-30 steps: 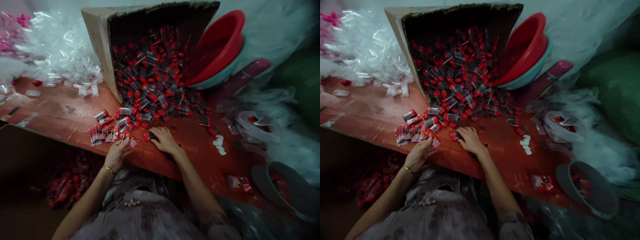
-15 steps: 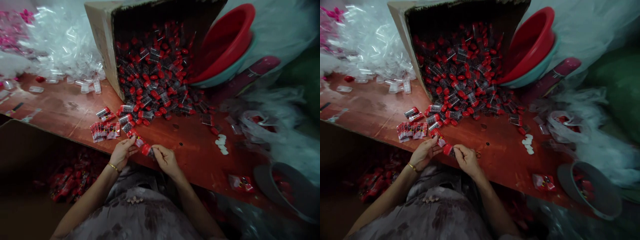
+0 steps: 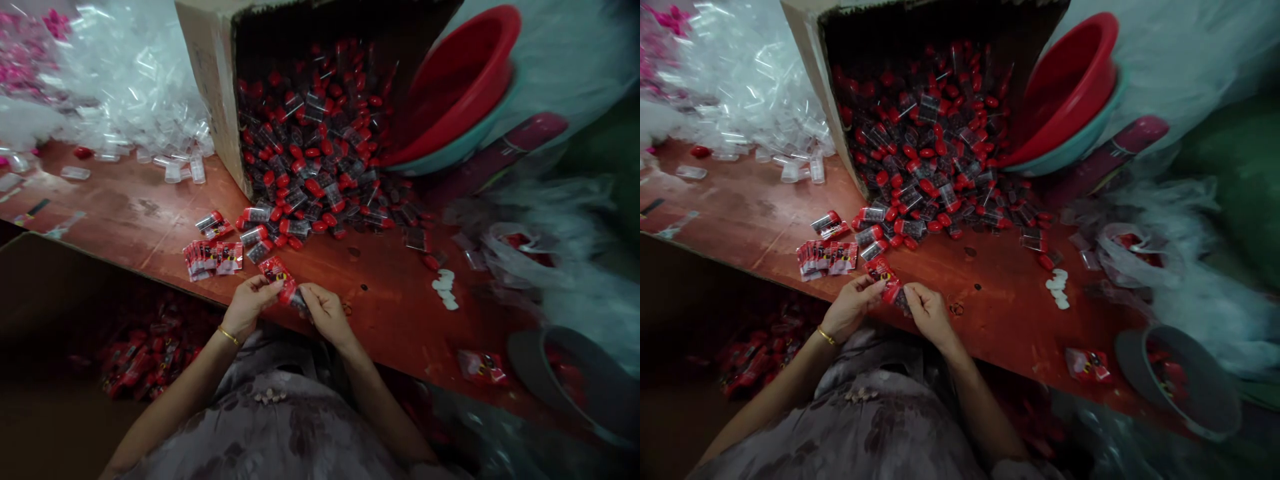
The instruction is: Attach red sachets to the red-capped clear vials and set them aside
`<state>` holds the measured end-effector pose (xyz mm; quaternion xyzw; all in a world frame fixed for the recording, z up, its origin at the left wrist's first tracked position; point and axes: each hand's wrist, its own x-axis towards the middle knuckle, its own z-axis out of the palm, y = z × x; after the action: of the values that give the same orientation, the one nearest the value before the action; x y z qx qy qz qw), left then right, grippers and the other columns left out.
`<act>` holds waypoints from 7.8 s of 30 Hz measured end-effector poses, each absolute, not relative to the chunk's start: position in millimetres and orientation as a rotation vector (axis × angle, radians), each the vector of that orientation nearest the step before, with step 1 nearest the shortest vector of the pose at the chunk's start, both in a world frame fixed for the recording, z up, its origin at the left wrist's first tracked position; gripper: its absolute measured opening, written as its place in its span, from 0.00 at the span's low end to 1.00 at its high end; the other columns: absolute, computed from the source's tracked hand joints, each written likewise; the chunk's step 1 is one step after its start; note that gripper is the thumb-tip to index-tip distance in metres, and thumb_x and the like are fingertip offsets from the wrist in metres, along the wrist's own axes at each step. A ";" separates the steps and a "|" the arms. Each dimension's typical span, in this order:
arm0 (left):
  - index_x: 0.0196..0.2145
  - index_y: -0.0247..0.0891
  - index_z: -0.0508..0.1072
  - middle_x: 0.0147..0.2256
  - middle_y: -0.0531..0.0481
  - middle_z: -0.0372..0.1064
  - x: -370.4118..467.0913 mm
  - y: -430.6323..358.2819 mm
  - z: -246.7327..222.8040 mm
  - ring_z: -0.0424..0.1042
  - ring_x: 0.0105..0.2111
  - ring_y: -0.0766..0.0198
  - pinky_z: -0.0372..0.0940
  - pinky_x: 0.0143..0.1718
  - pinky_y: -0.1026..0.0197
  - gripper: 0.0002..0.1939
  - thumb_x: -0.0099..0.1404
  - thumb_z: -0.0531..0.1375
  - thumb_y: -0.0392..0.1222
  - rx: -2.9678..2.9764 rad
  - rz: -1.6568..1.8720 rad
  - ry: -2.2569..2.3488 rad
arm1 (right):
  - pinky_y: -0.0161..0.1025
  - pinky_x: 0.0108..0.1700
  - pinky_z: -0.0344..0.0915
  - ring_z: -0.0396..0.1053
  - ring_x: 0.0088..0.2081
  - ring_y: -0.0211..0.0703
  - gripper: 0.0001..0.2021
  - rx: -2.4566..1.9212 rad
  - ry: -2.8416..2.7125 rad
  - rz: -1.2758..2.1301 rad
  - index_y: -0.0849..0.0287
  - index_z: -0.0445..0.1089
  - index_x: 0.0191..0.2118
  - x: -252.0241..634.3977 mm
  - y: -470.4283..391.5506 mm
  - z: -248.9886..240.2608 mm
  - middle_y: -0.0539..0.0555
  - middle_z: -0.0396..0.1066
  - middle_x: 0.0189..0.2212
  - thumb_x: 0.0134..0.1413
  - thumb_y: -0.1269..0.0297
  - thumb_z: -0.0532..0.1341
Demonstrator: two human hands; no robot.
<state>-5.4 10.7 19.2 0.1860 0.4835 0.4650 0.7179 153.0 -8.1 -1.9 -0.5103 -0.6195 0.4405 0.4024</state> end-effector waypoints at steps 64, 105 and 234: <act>0.36 0.35 0.74 0.35 0.46 0.75 -69.0 -27.2 5.3 0.74 0.40 0.58 0.66 0.44 0.58 0.10 0.61 0.58 0.43 0.094 1.104 0.845 | 0.35 0.28 0.64 0.64 0.23 0.37 0.18 -1.080 -1.916 0.951 0.58 0.66 0.22 60.4 38.2 -2.3 0.50 0.68 0.20 0.50 0.48 0.59; 0.43 0.47 0.75 0.55 0.46 0.63 -34.1 26.0 6.7 0.50 0.61 0.51 0.35 0.61 0.44 0.14 0.57 0.60 0.43 1.613 1.267 1.610 | 0.34 0.36 0.63 0.66 0.31 0.37 0.13 -1.135 -1.269 1.201 0.58 0.68 0.31 77.6 33.8 -15.4 0.48 0.68 0.27 0.56 0.55 0.54; 0.35 0.32 0.73 0.27 0.49 0.72 -9.3 -9.9 6.5 0.65 0.19 0.71 0.60 0.18 0.68 0.20 0.50 0.66 0.51 0.436 1.140 0.910 | 0.32 0.20 0.61 0.65 0.16 0.34 0.17 -1.200 -1.255 1.545 0.56 0.58 0.27 102.1 -3.7 -12.0 0.45 0.69 0.18 0.47 0.48 0.60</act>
<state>-9.3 -9.9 6.5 0.1976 0.4121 0.5164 0.7242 102.1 -3.7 -12.0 -0.4739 -0.4956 0.6100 0.3972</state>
